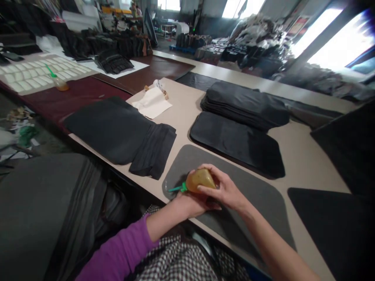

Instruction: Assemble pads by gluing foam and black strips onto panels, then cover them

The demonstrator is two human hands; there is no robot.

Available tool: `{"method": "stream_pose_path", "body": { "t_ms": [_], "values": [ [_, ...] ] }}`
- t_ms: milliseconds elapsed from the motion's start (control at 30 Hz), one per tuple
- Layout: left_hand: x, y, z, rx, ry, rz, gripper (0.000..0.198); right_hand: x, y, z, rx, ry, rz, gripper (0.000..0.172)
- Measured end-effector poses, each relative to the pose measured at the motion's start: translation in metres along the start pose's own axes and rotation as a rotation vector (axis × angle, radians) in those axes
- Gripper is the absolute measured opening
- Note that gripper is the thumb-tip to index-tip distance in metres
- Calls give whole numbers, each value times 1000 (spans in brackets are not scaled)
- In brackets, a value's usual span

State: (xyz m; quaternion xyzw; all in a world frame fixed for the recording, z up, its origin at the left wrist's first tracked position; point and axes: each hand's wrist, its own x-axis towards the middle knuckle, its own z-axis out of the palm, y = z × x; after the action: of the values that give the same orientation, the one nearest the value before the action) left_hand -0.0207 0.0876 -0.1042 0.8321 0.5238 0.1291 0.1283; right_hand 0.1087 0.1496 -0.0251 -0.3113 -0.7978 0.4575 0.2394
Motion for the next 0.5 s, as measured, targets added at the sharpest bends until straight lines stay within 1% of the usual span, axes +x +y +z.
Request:
{"method": "stream_pose_path", "body": {
  "t_ms": [67, 133, 233, 300, 400, 500],
  "values": [
    [-2, 0, -6, -13, 16, -3, 80, 1, 5, -4, 26, 78, 54, 54],
    [-3, -1, -13, -3, 49, 27, 79, 4, 13, -10, 57, 212, 83, 54],
    [-2, -3, -22, 38, 114, 104, 77, 13, 27, -19, 31, 434, 61, 57],
    [-1, -3, -25, 51, 135, 129, 77, 20, 37, -23, -43, 542, 27, 60],
    [-1, -2, -25, 85, 137, 133, 77, 32, 46, -25, -208, 619, -38, 59],
    [-1, -2, -25, 124, 142, 139, 77, 40, 49, -23, -360, 593, -110, 54]
  ]
}}
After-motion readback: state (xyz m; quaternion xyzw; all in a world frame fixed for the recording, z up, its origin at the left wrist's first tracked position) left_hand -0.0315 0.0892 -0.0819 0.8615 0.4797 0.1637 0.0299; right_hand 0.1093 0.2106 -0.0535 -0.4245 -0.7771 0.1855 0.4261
